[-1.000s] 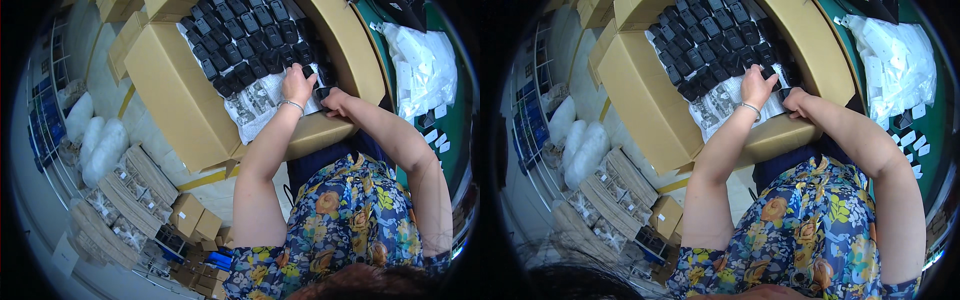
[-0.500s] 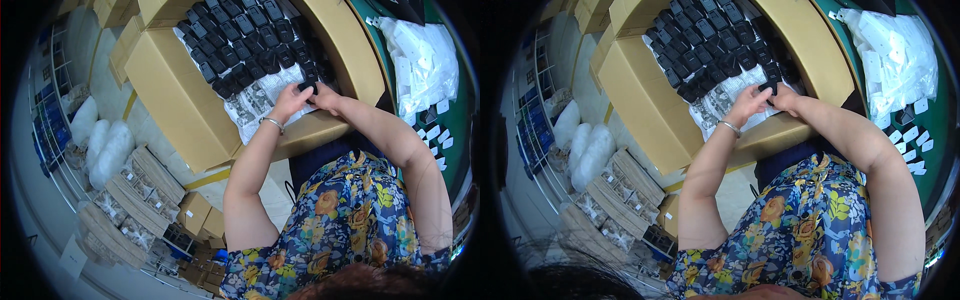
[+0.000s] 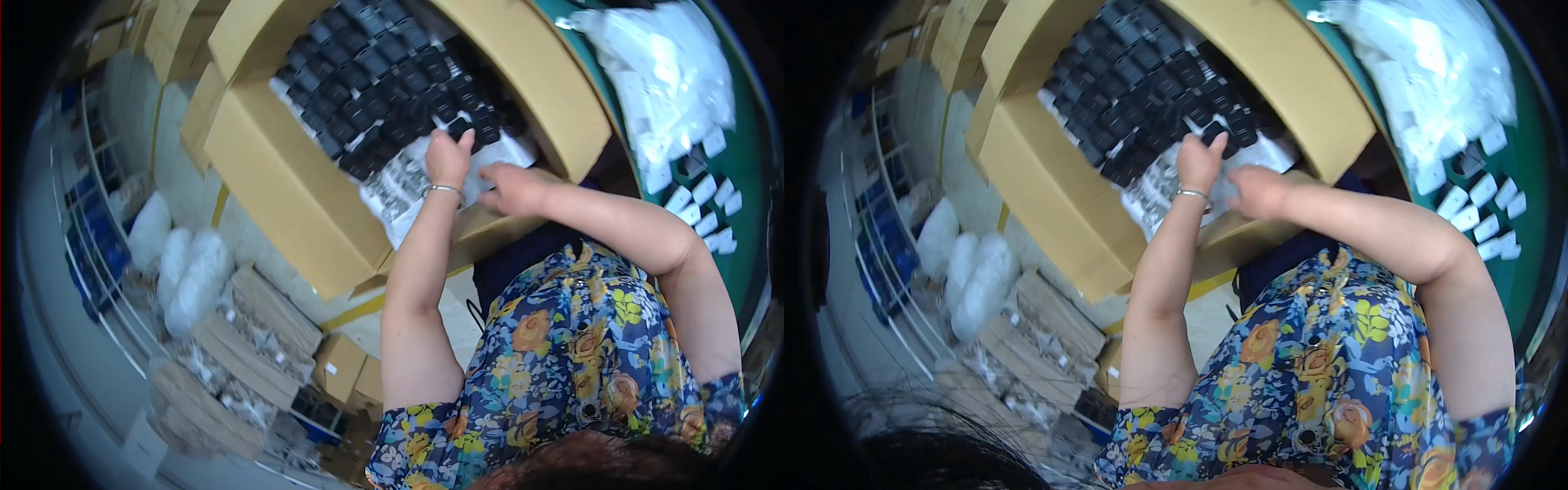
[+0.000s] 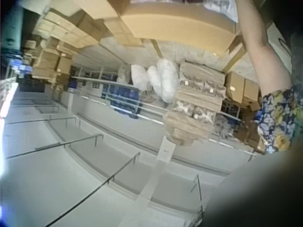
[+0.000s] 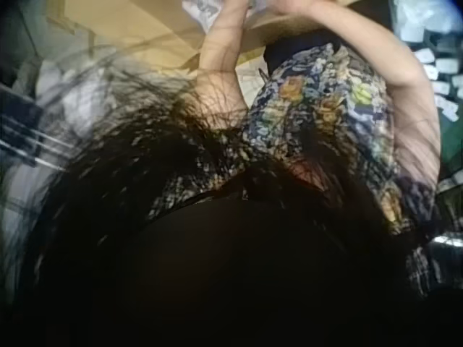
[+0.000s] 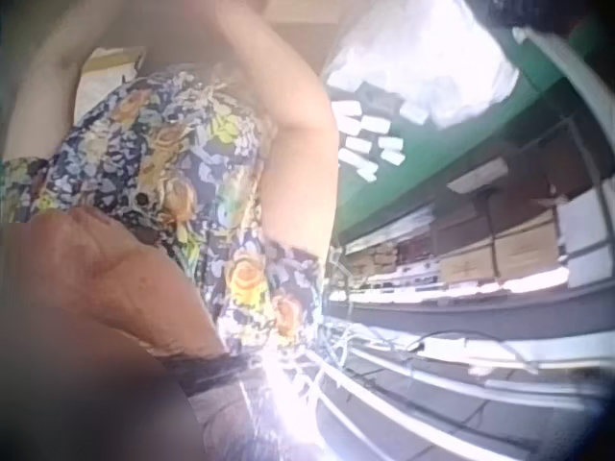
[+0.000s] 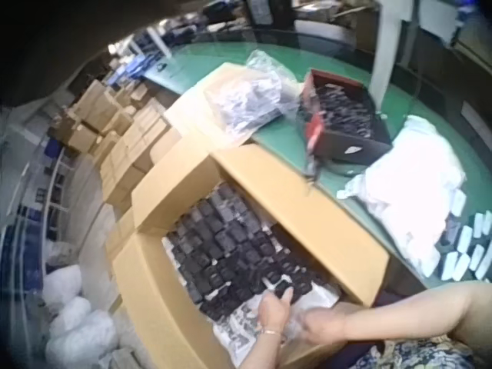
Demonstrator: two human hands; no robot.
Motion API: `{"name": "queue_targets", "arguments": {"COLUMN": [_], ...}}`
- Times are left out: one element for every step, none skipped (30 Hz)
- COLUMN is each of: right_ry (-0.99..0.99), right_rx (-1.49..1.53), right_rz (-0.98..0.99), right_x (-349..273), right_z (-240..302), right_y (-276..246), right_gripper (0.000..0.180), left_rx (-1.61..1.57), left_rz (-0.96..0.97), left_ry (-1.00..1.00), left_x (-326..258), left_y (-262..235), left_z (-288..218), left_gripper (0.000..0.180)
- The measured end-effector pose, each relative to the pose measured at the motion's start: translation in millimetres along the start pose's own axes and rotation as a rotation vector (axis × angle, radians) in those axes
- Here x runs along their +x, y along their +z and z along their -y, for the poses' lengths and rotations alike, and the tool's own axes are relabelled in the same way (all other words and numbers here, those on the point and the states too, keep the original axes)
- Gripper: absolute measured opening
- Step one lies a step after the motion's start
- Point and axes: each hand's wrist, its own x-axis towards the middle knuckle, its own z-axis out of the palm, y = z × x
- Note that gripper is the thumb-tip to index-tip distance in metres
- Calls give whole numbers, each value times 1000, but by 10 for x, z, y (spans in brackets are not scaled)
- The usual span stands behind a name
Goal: The person uses a pneumatic tool to fasten components onto white rectangular plastic casings. They then pick up the finished white units and place them into a cardboard box containing black plastic parts. Finally, the person closes the box flaps and uses a handheld marker to write on the exterior of the box.
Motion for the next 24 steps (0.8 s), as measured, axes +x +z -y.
{"name": "queue_targets", "arguments": {"right_ry": [-140,-228,-294,-370,-341,-307,-242,-182,-42,111,178,306,366,432,467,528,536,587,612,635,669,679,687,691], "right_rx": [-21,53,134,186,265,354,384,412,386,411,407,385,390,241,176,22,-67,-161,-183,-203,-218,-238,-259,-274], "right_rz": [-83,-132,-161,-177,-171,-177,-313,-441,-527,-615,-786,-885,-1019,-1140,-1199,-1171,-1183,-1206,-1191,-1170,-1148,-1130,-1111,-1095], "right_x": [-243,-476,-707,-920,-1114,-1314,-1497,-1696,-1882,-2077,-2214,-2331,-2452,-2550,-2636,-2700,-2717,-2520,-2488,-2451,-2439,-2430,-2414,-2380], "right_z": [58,87,156,167,109,28,-91,-206,-318,-491,-677,-791,-974,-1194,-1347,-1501,-1573,-1414,-1398,-1387,-1396,-1406,-1414,-1428], "right_y": [-45,-109,-229,-310,-405,-464,-479,-492,-509,-440,-336,-332,-273,-267,-295,-309,-351,-137,-119,-119,-96,-70,-46,-16], "right_gripper": [35,32,27,24,22,20,18,16,13,13,13,14,16,20,29,46,56,66,71,76,81,83,85,87], "left_rx": [-19,-34,-4,-45,-17,75,124,138,-11,-130,-244,-355,-473,-534,-216,-271,-327,-209,-195,-179,-109,-37,35,70], "left_rz": [-61,-78,28,-6,-9,7,44,-41,-96,-144,-133,-133,-33,125,87,529,369,417,428,439,398,358,315,271], "left_ry": [63,96,46,68,-5,33,32,74,79,118,195,263,462,548,861,698,1082,1230,1318,1398,1450,1500,1549,1579], "left_x": [22,37,18,39,85,100,109,111,89,47,-41,-191,-331,-542,-751,-1020,-1103,-1082,-1147,-1191,-1223,-1248,-1269,-1273], "left_y": [76,121,38,83,121,51,-88,-193,-338,-485,-569,-610,-551,-419,-316,-326,98,155,302,435,573,697,799,896], "left_z": [64,106,31,176,317,284,205,167,109,-68,-272,-478,-674,-919,-1210,-1765,-1776,-1671,-1776,-1868,-1930,-1974,-1995,-1979], "left_gripper": [55,55,51,52,54,57,59,58,49,34,29,24,18,23,29,36,45,56,61,67,65,63,61,57]}}
